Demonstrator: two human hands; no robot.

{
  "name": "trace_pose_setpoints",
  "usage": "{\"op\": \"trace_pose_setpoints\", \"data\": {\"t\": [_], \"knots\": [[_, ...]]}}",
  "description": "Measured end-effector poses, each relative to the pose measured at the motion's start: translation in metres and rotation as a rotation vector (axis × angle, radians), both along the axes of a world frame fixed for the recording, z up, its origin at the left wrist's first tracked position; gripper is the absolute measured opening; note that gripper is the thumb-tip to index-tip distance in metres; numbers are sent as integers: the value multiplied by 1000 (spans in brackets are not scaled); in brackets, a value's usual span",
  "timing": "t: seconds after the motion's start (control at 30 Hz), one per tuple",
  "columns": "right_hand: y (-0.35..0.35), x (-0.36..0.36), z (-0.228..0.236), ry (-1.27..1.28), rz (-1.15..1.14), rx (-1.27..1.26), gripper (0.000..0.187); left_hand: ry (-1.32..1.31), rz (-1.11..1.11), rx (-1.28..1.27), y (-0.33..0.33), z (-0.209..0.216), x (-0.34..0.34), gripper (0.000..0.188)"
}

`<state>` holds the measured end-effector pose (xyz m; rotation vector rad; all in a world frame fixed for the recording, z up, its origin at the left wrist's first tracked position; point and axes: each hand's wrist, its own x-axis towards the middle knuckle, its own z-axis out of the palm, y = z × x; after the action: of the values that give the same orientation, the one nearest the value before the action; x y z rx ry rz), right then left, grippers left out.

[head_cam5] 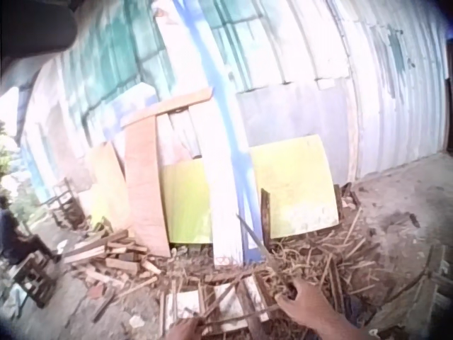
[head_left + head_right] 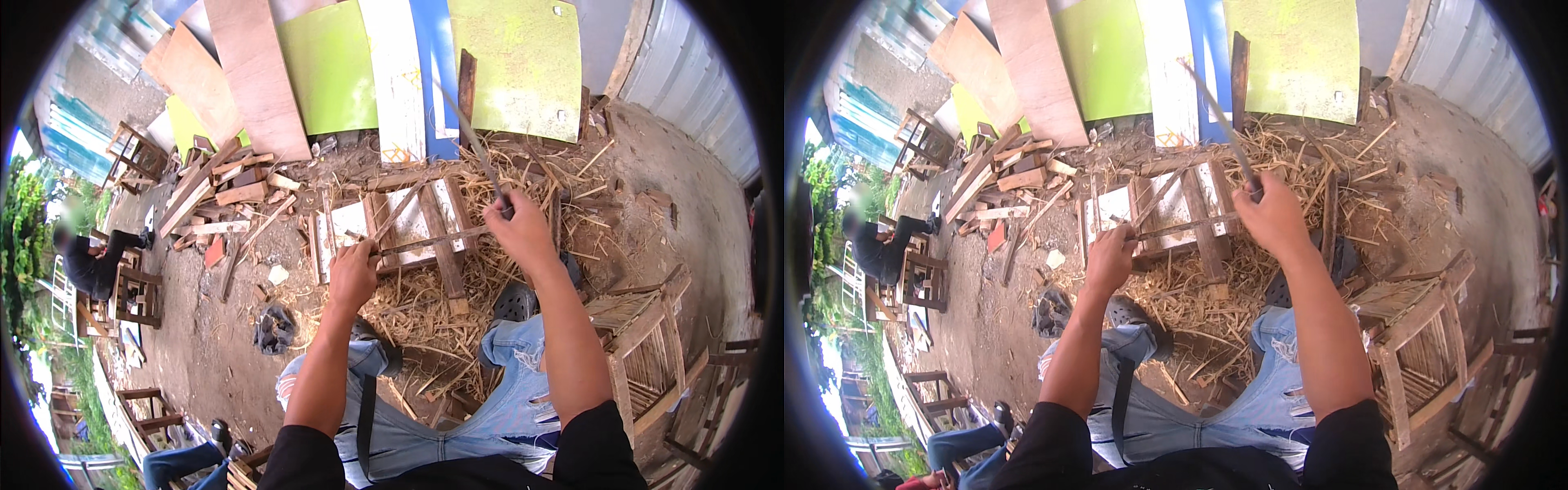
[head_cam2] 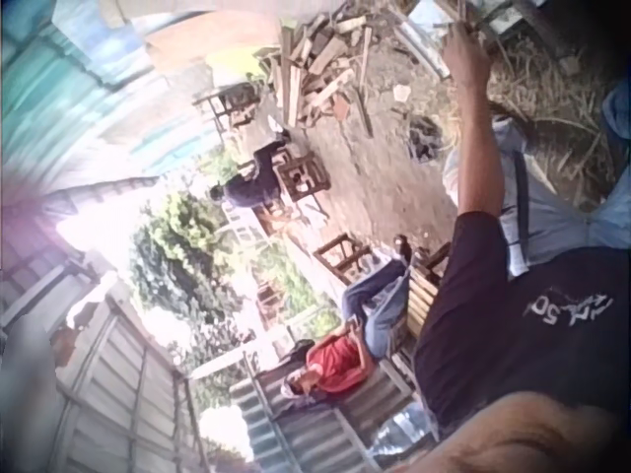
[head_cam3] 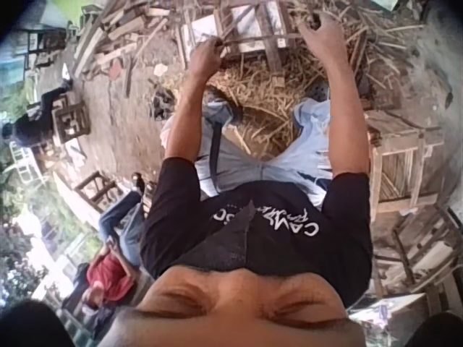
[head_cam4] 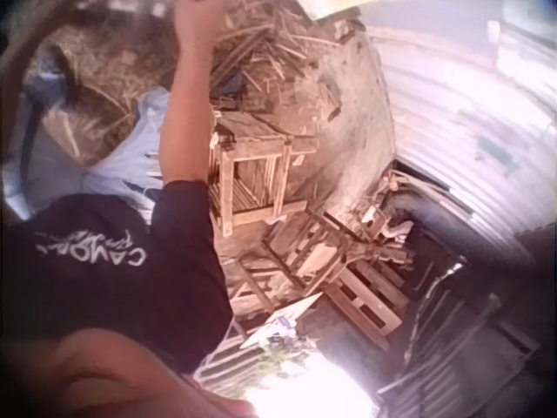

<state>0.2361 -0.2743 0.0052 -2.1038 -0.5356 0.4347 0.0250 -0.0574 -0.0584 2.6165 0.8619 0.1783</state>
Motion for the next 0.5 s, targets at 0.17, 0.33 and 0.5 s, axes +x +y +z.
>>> {"op": "trace_pose_setpoints", "data": {"t": [0.17,0.33,0.5], "knots": [[4,-7,-11,-182,110,-33,40,-308,-15,-203,-2,28,-7,18],[4,-6,-1,52,73,-66,42,-424,37,-414,6,29,-11,17],[5,-5,14,342,10,97,36,-737,56,-1119,14,31,-7,12]]}}
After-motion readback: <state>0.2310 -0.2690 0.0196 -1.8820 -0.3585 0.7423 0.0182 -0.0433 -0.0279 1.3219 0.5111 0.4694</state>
